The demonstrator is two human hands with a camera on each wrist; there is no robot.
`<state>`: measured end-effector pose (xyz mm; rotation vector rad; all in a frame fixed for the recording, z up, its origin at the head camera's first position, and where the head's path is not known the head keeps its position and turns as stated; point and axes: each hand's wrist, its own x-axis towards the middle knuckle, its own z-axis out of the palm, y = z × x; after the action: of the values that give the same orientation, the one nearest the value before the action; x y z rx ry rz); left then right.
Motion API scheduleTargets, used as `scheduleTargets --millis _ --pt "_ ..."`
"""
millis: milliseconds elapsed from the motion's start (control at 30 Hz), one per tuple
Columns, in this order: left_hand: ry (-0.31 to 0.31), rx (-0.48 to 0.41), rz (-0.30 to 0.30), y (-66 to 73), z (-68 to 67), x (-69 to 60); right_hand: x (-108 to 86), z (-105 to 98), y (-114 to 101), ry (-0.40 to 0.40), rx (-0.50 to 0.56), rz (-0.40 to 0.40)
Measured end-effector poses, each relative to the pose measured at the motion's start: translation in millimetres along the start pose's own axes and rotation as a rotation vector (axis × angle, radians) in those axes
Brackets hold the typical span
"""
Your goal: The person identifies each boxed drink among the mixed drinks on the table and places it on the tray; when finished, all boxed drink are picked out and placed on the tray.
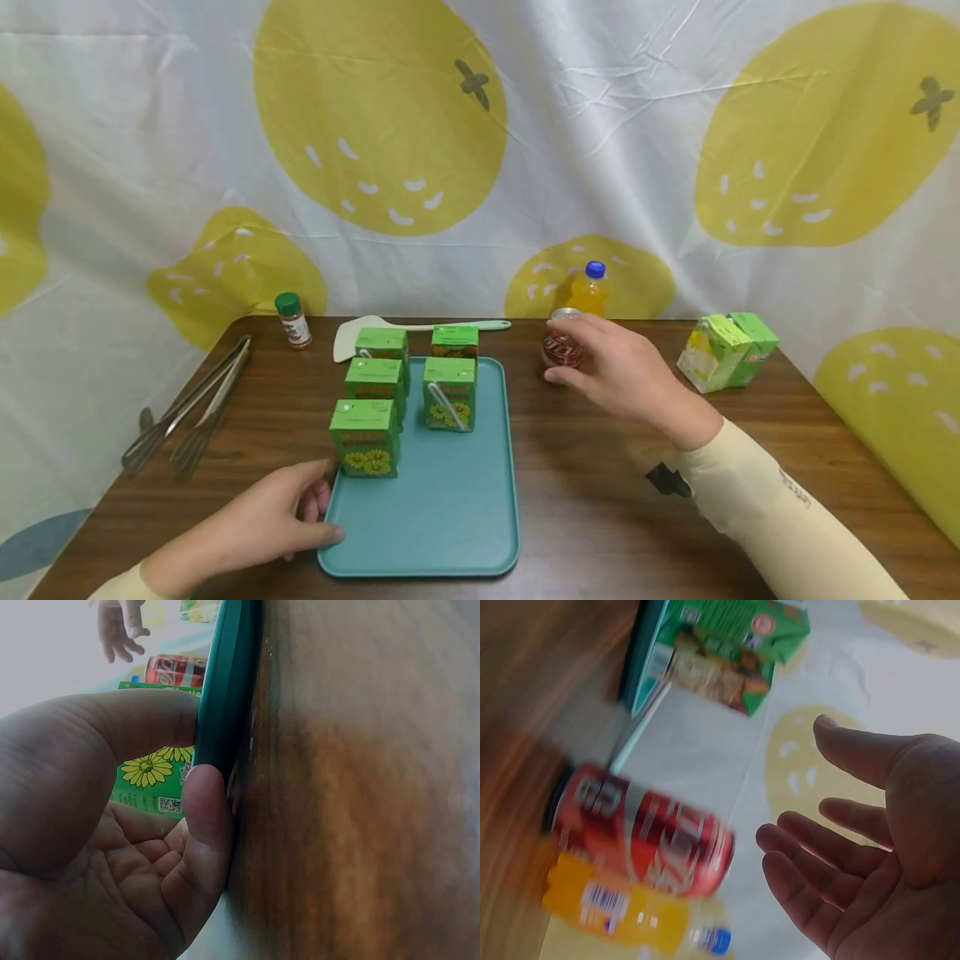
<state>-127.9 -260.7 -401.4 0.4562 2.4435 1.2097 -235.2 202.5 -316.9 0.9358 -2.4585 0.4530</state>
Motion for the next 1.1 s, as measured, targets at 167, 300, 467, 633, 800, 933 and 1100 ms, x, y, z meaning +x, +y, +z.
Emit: scheduleTargets --millis 167,300,467,633,800,933,1100 --pt "-0.001 -0.001 0.001 -0.1 0.3 0.4 -10.6 -14 20 0.025 -0.022 0.065" --pt "-0.001 0.002 -0.013 0.1 -0.1 1.1 -19.1 -24 36 0.004 -0.031 0.156" --pt "0.0 0.011 -0.021 0.5 0.6 0.9 -30.2 -36 54 0.001 -0.088 0.201" --pt "0.002 0.009 -0.022 1.0 0.9 -0.2 -38.3 -47 73 0.012 -0.177 0.213" --pt "0.009 0.01 -0.01 0.8 0.8 -0.4 -42.3 -56 90 -0.035 -0.208 0.269" --pt "0.01 0.007 -0.005 0.5 0.5 -0.4 -44.3 -61 103 -0.068 -0.211 0.329" --pt "0.0 0.009 -0.001 -0.2 -0.2 -0.4 -51.1 -68 119 -0.097 -0.235 0.397"
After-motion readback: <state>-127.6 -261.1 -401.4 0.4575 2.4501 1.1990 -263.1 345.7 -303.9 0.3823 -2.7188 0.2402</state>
